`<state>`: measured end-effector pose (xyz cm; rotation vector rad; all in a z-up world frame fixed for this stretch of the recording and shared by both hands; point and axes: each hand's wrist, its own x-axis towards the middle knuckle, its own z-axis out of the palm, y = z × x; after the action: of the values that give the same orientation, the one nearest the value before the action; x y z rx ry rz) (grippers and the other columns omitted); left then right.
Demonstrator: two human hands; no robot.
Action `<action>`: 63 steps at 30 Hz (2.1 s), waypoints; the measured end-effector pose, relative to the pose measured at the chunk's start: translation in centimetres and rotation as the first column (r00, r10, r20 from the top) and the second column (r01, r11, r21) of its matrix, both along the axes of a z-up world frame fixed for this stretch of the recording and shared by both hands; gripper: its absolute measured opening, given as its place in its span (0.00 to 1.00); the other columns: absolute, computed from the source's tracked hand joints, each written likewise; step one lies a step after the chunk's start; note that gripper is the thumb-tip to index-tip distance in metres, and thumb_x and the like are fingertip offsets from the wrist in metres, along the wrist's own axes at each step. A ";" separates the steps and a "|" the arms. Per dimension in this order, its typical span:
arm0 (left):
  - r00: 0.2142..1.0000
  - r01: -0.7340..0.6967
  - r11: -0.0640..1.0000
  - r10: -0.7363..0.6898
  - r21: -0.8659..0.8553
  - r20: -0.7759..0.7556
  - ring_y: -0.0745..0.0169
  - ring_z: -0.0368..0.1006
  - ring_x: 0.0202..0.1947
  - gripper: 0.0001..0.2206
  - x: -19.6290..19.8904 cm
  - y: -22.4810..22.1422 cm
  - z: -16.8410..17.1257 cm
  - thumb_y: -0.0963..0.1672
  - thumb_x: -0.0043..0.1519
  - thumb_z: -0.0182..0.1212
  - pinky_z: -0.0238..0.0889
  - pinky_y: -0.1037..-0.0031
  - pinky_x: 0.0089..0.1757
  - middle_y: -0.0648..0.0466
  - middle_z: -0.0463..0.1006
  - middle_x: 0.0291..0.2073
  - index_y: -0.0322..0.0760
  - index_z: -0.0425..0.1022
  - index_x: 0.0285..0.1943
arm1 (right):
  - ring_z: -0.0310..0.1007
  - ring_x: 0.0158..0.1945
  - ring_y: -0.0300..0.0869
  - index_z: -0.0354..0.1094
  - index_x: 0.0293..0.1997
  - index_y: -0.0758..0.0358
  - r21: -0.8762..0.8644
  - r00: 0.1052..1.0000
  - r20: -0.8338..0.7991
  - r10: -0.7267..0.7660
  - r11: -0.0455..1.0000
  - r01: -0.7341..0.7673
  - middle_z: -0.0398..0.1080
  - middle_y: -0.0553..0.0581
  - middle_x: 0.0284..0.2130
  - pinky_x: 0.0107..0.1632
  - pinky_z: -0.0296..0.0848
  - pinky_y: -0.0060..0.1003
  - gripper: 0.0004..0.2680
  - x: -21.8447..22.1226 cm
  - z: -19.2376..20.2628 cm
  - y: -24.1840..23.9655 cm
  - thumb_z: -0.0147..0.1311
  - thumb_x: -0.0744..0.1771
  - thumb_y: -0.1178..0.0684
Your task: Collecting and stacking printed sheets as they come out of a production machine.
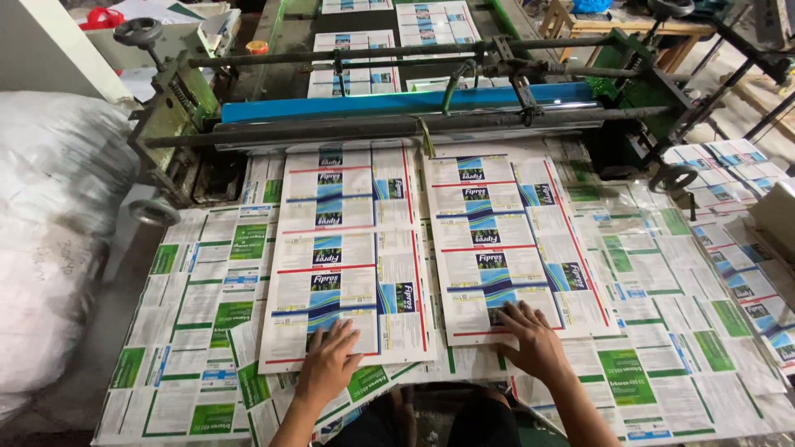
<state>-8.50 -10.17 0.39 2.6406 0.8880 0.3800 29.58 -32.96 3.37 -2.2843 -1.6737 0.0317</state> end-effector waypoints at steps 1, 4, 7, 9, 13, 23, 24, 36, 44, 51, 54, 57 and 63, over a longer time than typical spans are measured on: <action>1.000 0.004 1.000 -0.004 -0.020 0.012 0.46 0.57 0.70 0.23 -0.5 -0.6 0.5 0.49 0.60 0.65 0.45 0.46 0.65 0.47 0.67 0.69 0.40 0.74 0.65 | 0.58 0.70 0.59 0.69 0.62 0.54 -0.014 1.000 0.009 0.024 1.000 -0.024 0.64 0.60 0.65 0.65 0.60 0.56 0.25 0.1 0.1 -0.4 0.68 0.59 0.44; 0.999 0.022 1.000 -0.021 -0.017 0.034 0.45 0.55 0.71 0.28 -1.5 -1.5 1.1 0.51 0.57 0.67 0.42 0.46 0.65 0.47 0.66 0.71 0.40 0.74 0.67 | 0.57 0.71 0.57 0.69 0.64 0.53 -0.037 0.999 0.003 0.033 0.999 -0.033 0.63 0.58 0.66 0.67 0.60 0.54 0.27 0.6 0.0 -0.6 0.69 0.58 0.43; 0.998 0.015 1.000 -0.015 0.005 0.062 0.46 0.56 0.71 0.25 -1.8 -1.5 0.3 0.51 0.58 0.66 0.43 0.46 0.66 0.48 0.67 0.70 0.40 0.75 0.64 | 0.59 0.69 0.54 0.70 0.63 0.51 -0.047 0.999 0.001 0.040 0.998 -0.040 0.64 0.55 0.65 0.66 0.64 0.51 0.26 1.2 0.0 0.0 0.68 0.58 0.44; 0.996 -0.001 1.000 0.000 0.009 0.085 0.47 0.57 0.71 0.23 -1.5 -1.3 0.1 0.51 0.60 0.64 0.45 0.47 0.66 0.49 0.68 0.68 0.41 0.76 0.63 | 0.61 0.68 0.54 0.72 0.61 0.51 -0.045 0.998 0.020 0.057 0.997 -0.056 0.65 0.55 0.66 0.63 0.67 0.51 0.25 2.2 0.5 0.8 0.68 0.58 0.44; 0.992 -0.003 0.997 -0.007 0.080 0.123 0.46 0.60 0.70 0.20 -1.7 -1.5 -0.5 0.50 0.63 0.61 0.47 0.46 0.65 0.49 0.70 0.67 0.41 0.77 0.62 | 0.78 0.51 0.47 0.76 0.49 0.45 -0.297 0.999 0.013 0.046 0.954 -0.040 0.77 0.53 0.49 0.51 0.80 0.45 0.09 3.1 3.1 1.4 0.46 0.70 0.53; 0.969 -0.110 0.978 0.066 0.179 0.238 0.51 0.65 0.68 0.15 -1.2 -1.9 -2.6 0.48 0.67 0.53 0.50 0.48 0.65 0.52 0.76 0.62 0.40 0.79 0.56 | 0.78 0.54 0.48 0.76 0.49 0.52 0.240 0.987 0.120 -0.103 0.968 0.072 0.77 0.56 0.52 0.64 0.69 0.58 0.17 -1.6 4.0 -1.8 0.41 0.64 0.66; 0.969 -0.110 0.978 0.067 0.175 0.236 0.51 0.65 0.68 0.15 -1.2 -1.8 -2.6 0.48 0.67 0.53 0.50 0.48 0.65 0.52 0.76 0.62 0.40 0.79 0.56 | 0.78 0.54 0.48 0.76 0.49 0.52 0.236 0.988 0.119 -0.102 0.969 0.071 0.77 0.56 0.52 0.64 0.69 0.58 0.17 -1.7 2.1 -2.0 0.41 0.64 0.66; 0.969 -0.097 0.986 0.062 0.136 0.240 0.49 0.65 0.69 0.18 -1.3 -2.1 -2.1 0.50 0.68 0.51 0.48 0.48 0.67 0.51 0.77 0.61 0.39 0.80 0.57 | 0.71 0.64 0.50 0.76 0.52 0.54 0.313 0.987 0.085 -0.138 0.944 0.105 0.76 0.51 0.55 0.63 0.68 0.54 0.13 -1.1 -2.5 -0.4 0.46 0.66 0.61; 0.967 -0.087 0.990 0.057 0.114 0.249 0.48 0.65 0.68 0.18 -1.4 -2.0 -1.9 0.50 0.66 0.53 0.48 0.48 0.66 0.51 0.76 0.62 0.40 0.80 0.57 | 0.72 0.62 0.51 0.76 0.54 0.55 0.300 0.984 0.135 -0.116 0.951 0.071 0.76 0.53 0.55 0.63 0.67 0.55 0.14 1.3 -2.3 3.2 0.46 0.66 0.62; 0.980 -0.102 0.993 0.089 0.064 0.179 0.47 0.64 0.68 0.19 -1.4 -1.6 -2.2 0.51 0.65 0.53 0.47 0.47 0.66 0.51 0.75 0.63 0.41 0.79 0.58 | 0.71 0.62 0.52 0.75 0.54 0.56 0.263 0.985 0.148 -0.086 0.964 0.045 0.74 0.53 0.57 0.61 0.68 0.54 0.15 3.2 -2.3 5.9 0.49 0.64 0.63; 0.984 -0.111 0.993 0.104 0.041 0.146 0.47 0.63 0.69 0.19 -1.5 -1.6 -2.4 0.52 0.66 0.52 0.45 0.47 0.66 0.51 0.75 0.63 0.42 0.80 0.58 | 0.71 0.63 0.52 0.74 0.55 0.56 0.237 0.989 0.128 -0.074 0.971 0.042 0.74 0.53 0.57 0.61 0.68 0.53 0.17 4.4 -3.3 7.1 0.50 0.61 0.63; 0.983 -0.109 0.993 0.101 0.048 0.155 0.47 0.63 0.69 0.20 -1.4 -1.6 -2.5 0.52 0.66 0.50 0.45 0.47 0.66 0.51 0.75 0.63 0.41 0.79 0.58 | 0.70 0.65 0.51 0.74 0.55 0.53 0.262 0.988 0.126 -0.086 0.964 0.051 0.73 0.52 0.59 0.64 0.68 0.52 0.16 6.0 -4.9 8.6 0.48 0.64 0.62; 0.987 -0.102 0.994 0.098 0.028 0.130 0.48 0.62 0.69 0.20 -1.7 -1.4 -2.6 0.53 0.66 0.50 0.44 0.46 0.66 0.51 0.75 0.63 0.42 0.80 0.58 | 0.55 0.71 0.59 0.65 0.65 0.49 0.006 0.978 0.167 -0.121 0.992 0.122 0.61 0.54 0.67 0.70 0.49 0.66 0.21 5.7 -4.2 9.9 0.45 0.63 0.60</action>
<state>-10.24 -11.59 -2.19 2.5750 0.9823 0.5877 35.26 -23.05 -0.79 -2.4480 -1.6078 -0.1889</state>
